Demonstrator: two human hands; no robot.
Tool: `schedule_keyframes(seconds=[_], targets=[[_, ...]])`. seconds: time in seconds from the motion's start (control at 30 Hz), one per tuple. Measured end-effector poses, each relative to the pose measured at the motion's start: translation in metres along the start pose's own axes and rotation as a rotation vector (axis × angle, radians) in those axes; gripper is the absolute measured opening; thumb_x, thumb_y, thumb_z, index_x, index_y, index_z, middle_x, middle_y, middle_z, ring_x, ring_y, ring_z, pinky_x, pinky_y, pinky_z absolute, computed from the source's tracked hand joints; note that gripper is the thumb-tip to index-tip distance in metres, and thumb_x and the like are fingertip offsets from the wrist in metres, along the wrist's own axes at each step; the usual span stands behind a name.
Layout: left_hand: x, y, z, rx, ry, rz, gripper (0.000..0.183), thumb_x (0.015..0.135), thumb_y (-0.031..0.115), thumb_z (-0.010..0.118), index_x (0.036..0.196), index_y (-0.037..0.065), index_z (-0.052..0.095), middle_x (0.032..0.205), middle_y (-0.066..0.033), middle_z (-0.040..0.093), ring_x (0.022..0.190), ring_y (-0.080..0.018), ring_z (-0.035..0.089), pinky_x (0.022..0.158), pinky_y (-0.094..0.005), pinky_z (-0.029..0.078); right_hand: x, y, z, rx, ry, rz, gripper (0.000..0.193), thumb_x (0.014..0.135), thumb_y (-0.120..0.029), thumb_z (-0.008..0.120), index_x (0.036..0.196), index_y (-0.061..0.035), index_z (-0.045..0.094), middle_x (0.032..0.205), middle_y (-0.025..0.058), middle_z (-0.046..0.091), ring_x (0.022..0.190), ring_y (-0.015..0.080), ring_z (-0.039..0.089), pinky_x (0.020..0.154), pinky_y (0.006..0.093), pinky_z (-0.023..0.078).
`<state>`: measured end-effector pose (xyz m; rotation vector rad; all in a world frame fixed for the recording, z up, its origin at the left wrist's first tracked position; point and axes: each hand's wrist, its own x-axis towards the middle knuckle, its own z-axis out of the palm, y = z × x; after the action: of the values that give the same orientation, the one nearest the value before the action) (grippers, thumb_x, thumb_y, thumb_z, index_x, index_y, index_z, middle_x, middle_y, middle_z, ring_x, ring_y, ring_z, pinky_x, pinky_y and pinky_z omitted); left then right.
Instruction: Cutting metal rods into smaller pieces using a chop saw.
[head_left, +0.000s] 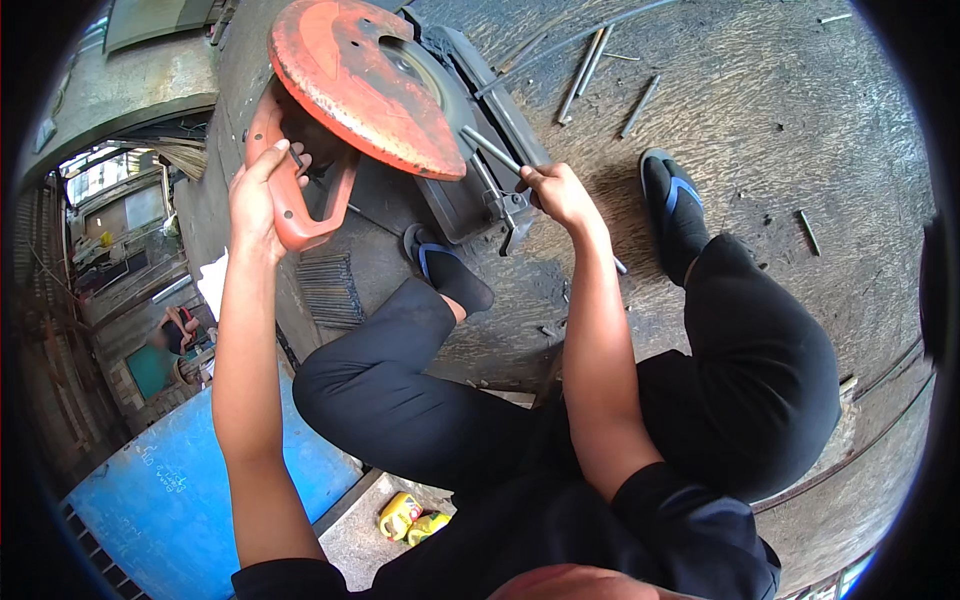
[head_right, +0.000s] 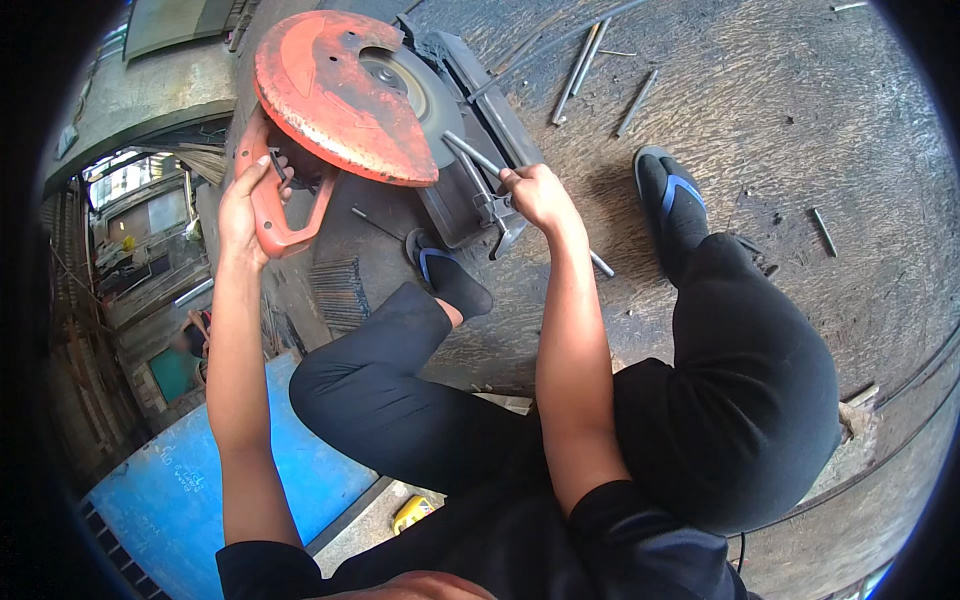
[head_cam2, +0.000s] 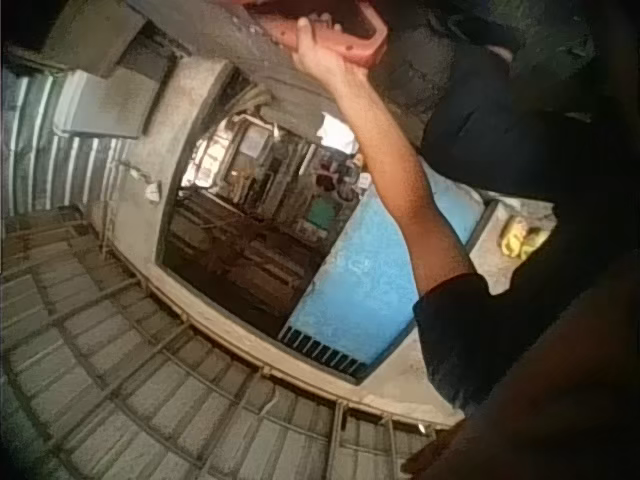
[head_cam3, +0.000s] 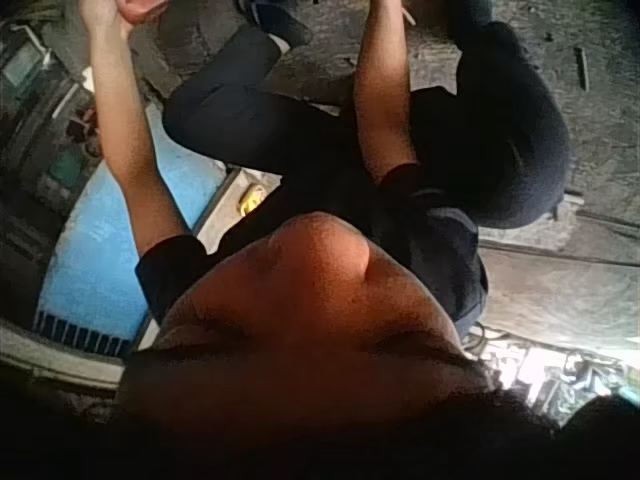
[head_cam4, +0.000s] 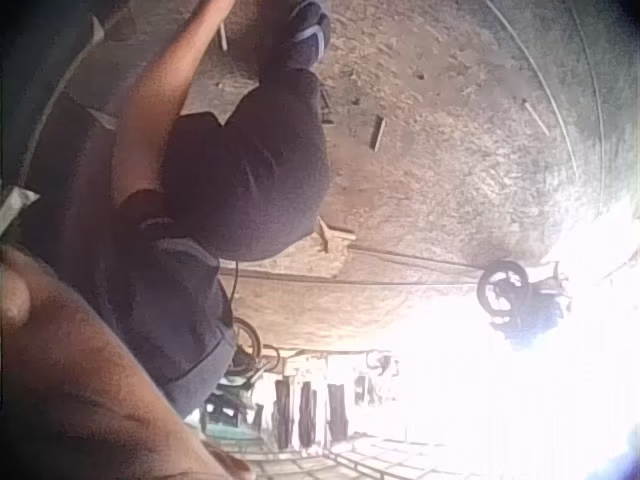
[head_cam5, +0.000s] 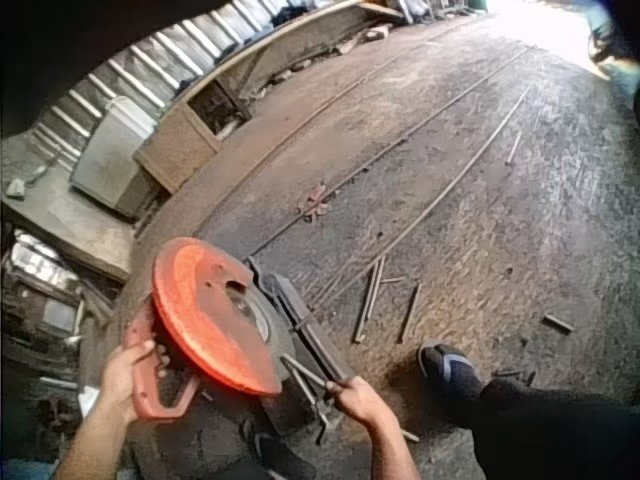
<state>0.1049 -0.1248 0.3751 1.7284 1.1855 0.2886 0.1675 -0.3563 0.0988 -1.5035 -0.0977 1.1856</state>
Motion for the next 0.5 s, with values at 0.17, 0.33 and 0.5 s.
schedule_keyframes(seconds=[0.17,0.33,0.5], targets=[[0.0009,-0.0011,-0.0019,-0.024,-0.011,-0.002,0.041,0.086,0.016,0.062,0.121,-0.002,0.051,0.102,-0.0119,0.064,0.090,-0.0213,0.064,0.069,-0.0300,0.051,-0.0035,-0.0061,-0.0015,-0.074,-0.014,0.005,0.037,0.088,-0.035,0.057,0.087,-0.0010,0.073,0.064,0.0134,0.061,0.067,0.0220,0.061,0.068,0.0365,0.047],[0.0008,-0.0005,-0.0015,-0.011,-0.027,-0.031,0.044,0.087,0.019,0.062,0.125,0.002,0.048,0.110,-0.0090,0.060,0.094,-0.0199,0.061,0.067,-0.0285,0.050,-0.0055,-0.0021,0.0001,-0.051,0.026,-0.097,0.037,0.088,-0.034,0.062,0.084,0.0021,0.070,0.054,0.0013,0.050,0.051,0.0103,0.044,0.048,0.0294,0.035],[0.0000,0.0001,-0.0016,-0.010,-0.032,-0.030,0.044,0.087,0.019,0.061,0.125,0.002,0.048,0.109,-0.0087,0.060,0.094,-0.0197,0.061,0.068,-0.0287,0.049,-0.0066,-0.0050,0.0005,-0.100,0.017,-0.032,0.032,0.083,-0.033,0.064,0.094,-0.0037,0.072,0.069,0.0147,0.065,0.071,0.0223,0.064,0.071,0.0365,0.048]])
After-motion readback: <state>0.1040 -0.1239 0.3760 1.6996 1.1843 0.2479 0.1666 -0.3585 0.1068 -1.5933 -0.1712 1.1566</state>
